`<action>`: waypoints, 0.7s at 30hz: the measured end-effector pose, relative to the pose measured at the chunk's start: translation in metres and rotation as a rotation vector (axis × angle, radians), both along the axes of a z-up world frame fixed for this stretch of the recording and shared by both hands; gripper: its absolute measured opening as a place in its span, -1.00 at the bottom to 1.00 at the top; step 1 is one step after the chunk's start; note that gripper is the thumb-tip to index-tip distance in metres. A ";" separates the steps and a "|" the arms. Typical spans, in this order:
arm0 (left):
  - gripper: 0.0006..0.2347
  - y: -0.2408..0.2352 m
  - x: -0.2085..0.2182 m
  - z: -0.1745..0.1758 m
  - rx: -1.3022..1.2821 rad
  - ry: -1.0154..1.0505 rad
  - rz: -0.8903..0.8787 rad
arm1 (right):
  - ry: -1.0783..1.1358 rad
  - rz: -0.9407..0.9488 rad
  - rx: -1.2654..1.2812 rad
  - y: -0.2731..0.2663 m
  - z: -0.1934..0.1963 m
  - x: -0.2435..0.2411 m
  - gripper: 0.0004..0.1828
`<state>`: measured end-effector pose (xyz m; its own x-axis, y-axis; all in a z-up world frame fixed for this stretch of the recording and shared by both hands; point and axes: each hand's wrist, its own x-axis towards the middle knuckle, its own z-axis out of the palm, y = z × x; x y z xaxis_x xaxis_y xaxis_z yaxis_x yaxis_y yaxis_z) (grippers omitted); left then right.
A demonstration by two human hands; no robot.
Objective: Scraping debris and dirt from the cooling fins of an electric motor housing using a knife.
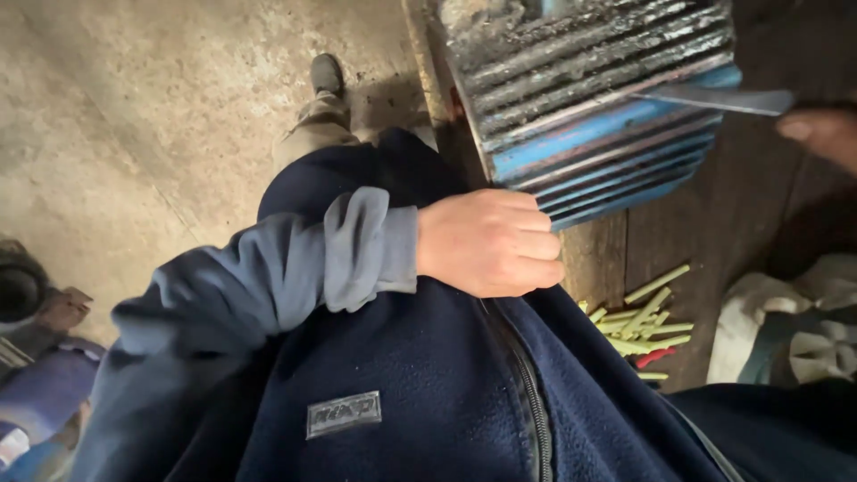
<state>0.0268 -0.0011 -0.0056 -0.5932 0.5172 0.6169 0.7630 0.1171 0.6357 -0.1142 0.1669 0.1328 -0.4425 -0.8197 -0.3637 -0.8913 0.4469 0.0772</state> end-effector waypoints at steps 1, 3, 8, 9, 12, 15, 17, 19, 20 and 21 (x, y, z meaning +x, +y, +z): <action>-0.89 0.001 0.000 0.000 0.008 -0.003 0.006 | -0.020 -0.009 0.007 0.000 -0.001 -0.001 -0.58; -0.89 0.006 0.001 -0.002 0.020 0.000 -0.008 | -0.035 -0.038 0.018 0.013 -0.006 -0.002 -0.60; -0.89 0.004 0.004 -0.002 -0.006 -0.004 0.010 | -0.488 -0.356 -0.313 0.135 -0.064 -0.027 -0.69; -0.89 0.003 0.003 -0.002 -0.005 -0.005 0.020 | -0.491 -0.346 -0.309 0.135 -0.065 -0.027 -0.69; -0.90 0.006 0.002 -0.002 0.014 0.011 0.016 | -0.317 -0.298 -0.269 0.099 -0.046 -0.015 -0.60; -0.89 0.006 0.000 -0.002 0.004 0.024 -0.013 | -0.034 -0.006 -0.235 0.058 -0.024 -0.005 -0.60; -0.89 0.003 0.003 -0.001 0.005 -0.002 -0.016 | -0.237 -0.124 -0.173 0.130 -0.060 -0.024 -0.64; -0.89 0.001 -0.001 -0.002 0.006 0.010 -0.004 | -0.388 -0.259 -0.261 0.142 -0.071 -0.031 -0.68; -0.90 0.002 0.000 -0.002 0.011 0.009 -0.007 | -0.549 -0.409 -0.345 0.150 -0.077 -0.030 -0.72; -0.90 0.003 0.000 -0.002 0.009 0.007 -0.005 | -0.552 -0.407 -0.346 0.113 -0.058 -0.022 -0.72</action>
<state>0.0264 0.0014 -0.0071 -0.5865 0.5145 0.6255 0.7679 0.1077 0.6315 -0.1363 0.2800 0.0750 -0.5624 -0.7385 -0.3721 -0.5200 0.6657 -0.5353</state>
